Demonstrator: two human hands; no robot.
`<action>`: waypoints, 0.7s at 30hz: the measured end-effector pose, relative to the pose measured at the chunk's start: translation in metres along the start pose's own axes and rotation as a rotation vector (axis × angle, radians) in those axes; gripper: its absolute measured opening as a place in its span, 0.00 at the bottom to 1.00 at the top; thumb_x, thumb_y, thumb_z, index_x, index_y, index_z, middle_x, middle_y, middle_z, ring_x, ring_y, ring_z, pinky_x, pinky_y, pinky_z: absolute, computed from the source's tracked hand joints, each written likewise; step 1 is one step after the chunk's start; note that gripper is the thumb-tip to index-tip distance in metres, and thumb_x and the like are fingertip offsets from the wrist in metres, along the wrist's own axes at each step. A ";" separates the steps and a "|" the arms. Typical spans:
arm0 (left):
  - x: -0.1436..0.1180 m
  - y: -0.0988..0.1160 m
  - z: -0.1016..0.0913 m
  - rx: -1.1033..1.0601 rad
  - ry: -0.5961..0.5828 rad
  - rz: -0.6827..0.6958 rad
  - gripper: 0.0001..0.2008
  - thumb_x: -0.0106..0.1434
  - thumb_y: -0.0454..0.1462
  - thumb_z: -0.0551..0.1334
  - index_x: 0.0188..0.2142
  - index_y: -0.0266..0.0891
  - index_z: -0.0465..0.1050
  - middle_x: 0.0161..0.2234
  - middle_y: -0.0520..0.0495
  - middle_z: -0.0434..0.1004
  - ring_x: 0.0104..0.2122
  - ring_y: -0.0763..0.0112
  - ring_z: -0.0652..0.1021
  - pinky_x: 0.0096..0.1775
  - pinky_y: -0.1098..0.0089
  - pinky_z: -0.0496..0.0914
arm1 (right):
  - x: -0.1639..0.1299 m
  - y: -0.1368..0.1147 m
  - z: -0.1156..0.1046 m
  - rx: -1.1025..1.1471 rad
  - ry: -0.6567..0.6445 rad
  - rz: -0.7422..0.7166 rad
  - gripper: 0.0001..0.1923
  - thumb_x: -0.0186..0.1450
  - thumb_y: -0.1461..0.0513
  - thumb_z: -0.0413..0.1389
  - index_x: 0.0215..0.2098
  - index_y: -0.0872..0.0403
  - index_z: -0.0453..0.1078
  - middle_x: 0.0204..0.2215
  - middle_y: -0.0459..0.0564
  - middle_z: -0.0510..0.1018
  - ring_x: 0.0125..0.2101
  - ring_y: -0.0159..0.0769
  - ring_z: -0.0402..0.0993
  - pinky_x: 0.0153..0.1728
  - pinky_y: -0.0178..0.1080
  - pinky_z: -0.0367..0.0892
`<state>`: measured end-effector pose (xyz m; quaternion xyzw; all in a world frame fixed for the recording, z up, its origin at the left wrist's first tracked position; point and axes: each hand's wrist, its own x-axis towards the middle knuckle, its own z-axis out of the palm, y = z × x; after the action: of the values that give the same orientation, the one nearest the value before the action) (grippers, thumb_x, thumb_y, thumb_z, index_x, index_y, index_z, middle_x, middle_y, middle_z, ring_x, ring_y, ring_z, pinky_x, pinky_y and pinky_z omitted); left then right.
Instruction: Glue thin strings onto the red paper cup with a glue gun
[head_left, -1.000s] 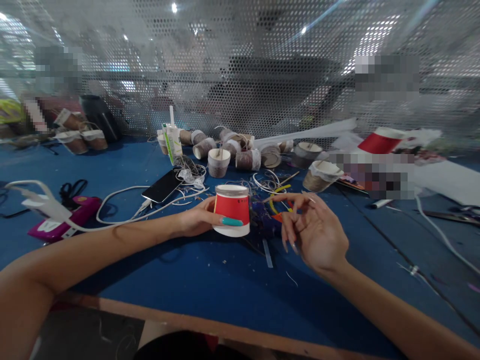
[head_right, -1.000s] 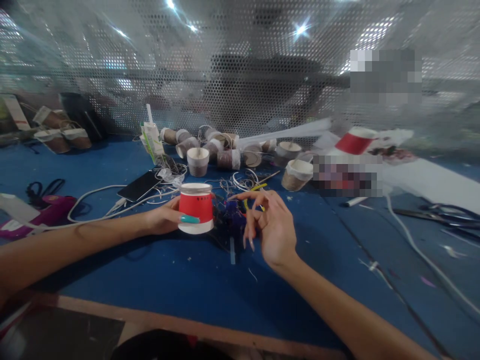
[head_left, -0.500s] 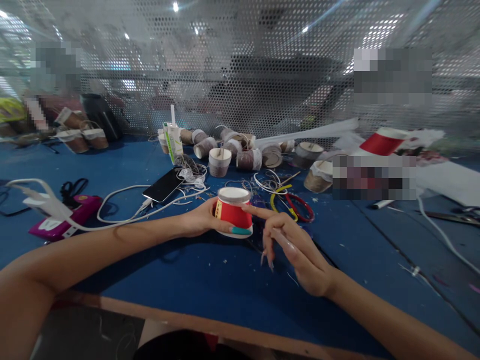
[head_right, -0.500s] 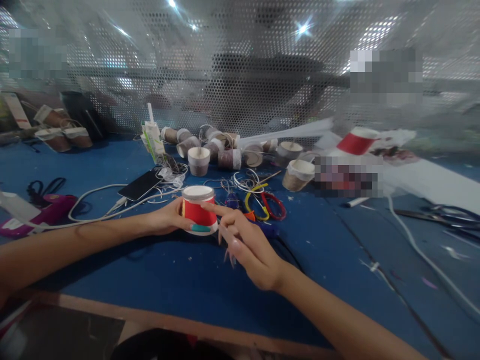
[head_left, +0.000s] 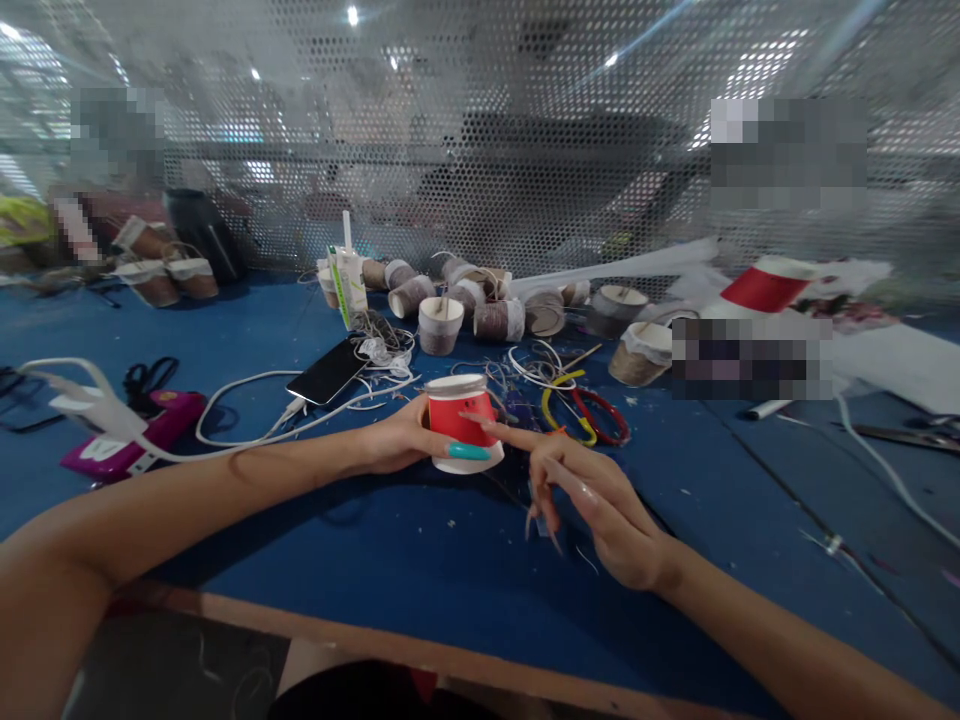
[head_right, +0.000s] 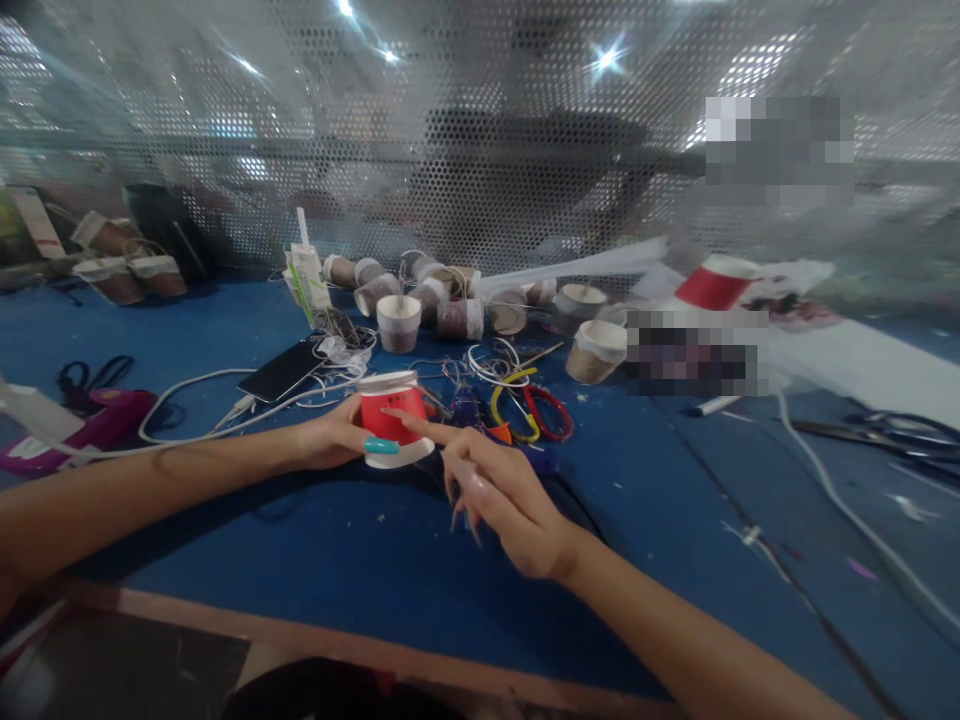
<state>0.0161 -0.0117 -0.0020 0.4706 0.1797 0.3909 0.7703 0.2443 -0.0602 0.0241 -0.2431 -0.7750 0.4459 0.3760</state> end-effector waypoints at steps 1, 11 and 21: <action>0.000 0.000 0.000 0.001 -0.004 0.003 0.27 0.40 0.30 0.75 0.43 0.36 0.77 0.38 0.45 0.81 0.37 0.67 0.80 0.44 0.67 0.72 | 0.000 -0.002 0.001 0.017 -0.046 0.022 0.17 0.72 0.51 0.46 0.31 0.53 0.64 0.53 0.60 0.76 0.15 0.24 0.66 0.22 0.39 0.71; -0.001 0.003 0.003 0.030 -0.047 -0.038 0.26 0.41 0.31 0.75 0.42 0.36 0.76 0.37 0.44 0.82 0.36 0.66 0.80 0.44 0.65 0.72 | 0.009 -0.010 0.000 0.436 0.031 0.173 0.16 0.67 0.48 0.51 0.34 0.52 0.61 0.59 0.58 0.70 0.17 0.25 0.69 0.21 0.40 0.74; -0.001 0.004 0.003 0.024 -0.044 -0.037 0.29 0.43 0.33 0.73 0.48 0.37 0.75 0.45 0.41 0.81 0.44 0.60 0.80 0.49 0.61 0.70 | 0.015 -0.008 -0.005 0.577 0.208 0.205 0.14 0.66 0.51 0.47 0.30 0.51 0.61 0.49 0.54 0.78 0.11 0.26 0.63 0.07 0.37 0.64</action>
<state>0.0155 -0.0130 0.0025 0.4847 0.1761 0.3639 0.7756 0.2385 -0.0511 0.0382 -0.2476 -0.5456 0.6554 0.4599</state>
